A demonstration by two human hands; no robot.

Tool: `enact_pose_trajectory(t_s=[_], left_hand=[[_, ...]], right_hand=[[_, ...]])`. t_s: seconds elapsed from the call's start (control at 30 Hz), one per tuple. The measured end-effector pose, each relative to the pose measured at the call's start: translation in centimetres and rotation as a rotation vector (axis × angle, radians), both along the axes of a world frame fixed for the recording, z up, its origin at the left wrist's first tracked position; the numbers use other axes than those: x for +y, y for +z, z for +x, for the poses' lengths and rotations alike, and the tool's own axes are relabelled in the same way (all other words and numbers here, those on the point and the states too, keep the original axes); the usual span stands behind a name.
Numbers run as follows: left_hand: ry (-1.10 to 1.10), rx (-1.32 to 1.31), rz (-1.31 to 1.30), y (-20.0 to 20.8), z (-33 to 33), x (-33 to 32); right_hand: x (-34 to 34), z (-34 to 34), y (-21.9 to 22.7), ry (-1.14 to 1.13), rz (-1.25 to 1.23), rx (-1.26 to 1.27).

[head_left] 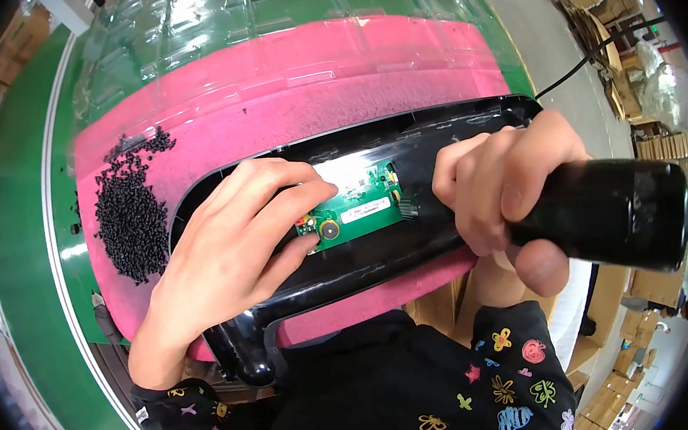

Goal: Secure a circuit board into a plastic housing using an electric screwdriver and screws.

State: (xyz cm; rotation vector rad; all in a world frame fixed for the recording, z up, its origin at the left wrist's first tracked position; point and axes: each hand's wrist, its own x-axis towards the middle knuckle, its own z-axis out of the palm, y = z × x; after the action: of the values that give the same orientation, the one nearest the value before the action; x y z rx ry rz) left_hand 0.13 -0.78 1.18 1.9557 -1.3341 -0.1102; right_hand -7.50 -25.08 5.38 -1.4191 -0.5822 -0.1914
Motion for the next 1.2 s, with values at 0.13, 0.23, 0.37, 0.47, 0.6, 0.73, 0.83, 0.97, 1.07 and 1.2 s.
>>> enact_pose_trajectory(t_s=[0.13, 0.23, 0.37, 0.47, 0.6, 0.73, 0.83, 0.97, 1.07, 1.2], left_hand=[[0.067, -0.062, -0.057, 0.4, 0.1, 0.4], [0.132, -0.094, -0.082, 0.7, 0.3, 0.9], [0.195, -0.114, -0.099, 0.9, 0.7, 1.0], [0.218, -0.120, -0.090, 0.9, 0.9, 1.2], [0.275, -0.185, 0.002, 0.6, 1.6, 1.3], [0.294, -0.101, 0.155, 0.3, 1.6, 1.6], [0.298, -0.154, 0.202, 0.4, 1.1, 1.1], [0.289, -0.161, 0.174, 0.2, 1.2, 1.2], [0.261, -0.063, 0.250, 0.4, 1.0, 0.9], [0.244, -0.115, 0.391, 0.7, 0.7, 0.6]], right_hand=[[0.1, 0.1, -0.2, 0.044, 0.031, 0.053], [-0.2, 0.5, -0.5, 0.094, 0.027, 0.061], [0.1, 0.2, -0.3, 0.040, -0.020, 0.067], [-0.2, 0.6, 0.0, 0.171, -0.056, 0.070], [1.2, -0.5, -0.1, -0.089, 0.123, 0.163], [0.2, -0.1, -0.8, -0.087, 0.284, 0.176], [-0.3, 0.7, -0.5, -0.305, 0.490, 0.272], [-1.4, 1.7, -1.5, -0.595, 0.917, 0.299], [-2.9, 2.3, -3.0, -0.622, 0.851, 0.218], [-0.7, 2.5, -2.4, -0.747, 0.722, 0.241]])
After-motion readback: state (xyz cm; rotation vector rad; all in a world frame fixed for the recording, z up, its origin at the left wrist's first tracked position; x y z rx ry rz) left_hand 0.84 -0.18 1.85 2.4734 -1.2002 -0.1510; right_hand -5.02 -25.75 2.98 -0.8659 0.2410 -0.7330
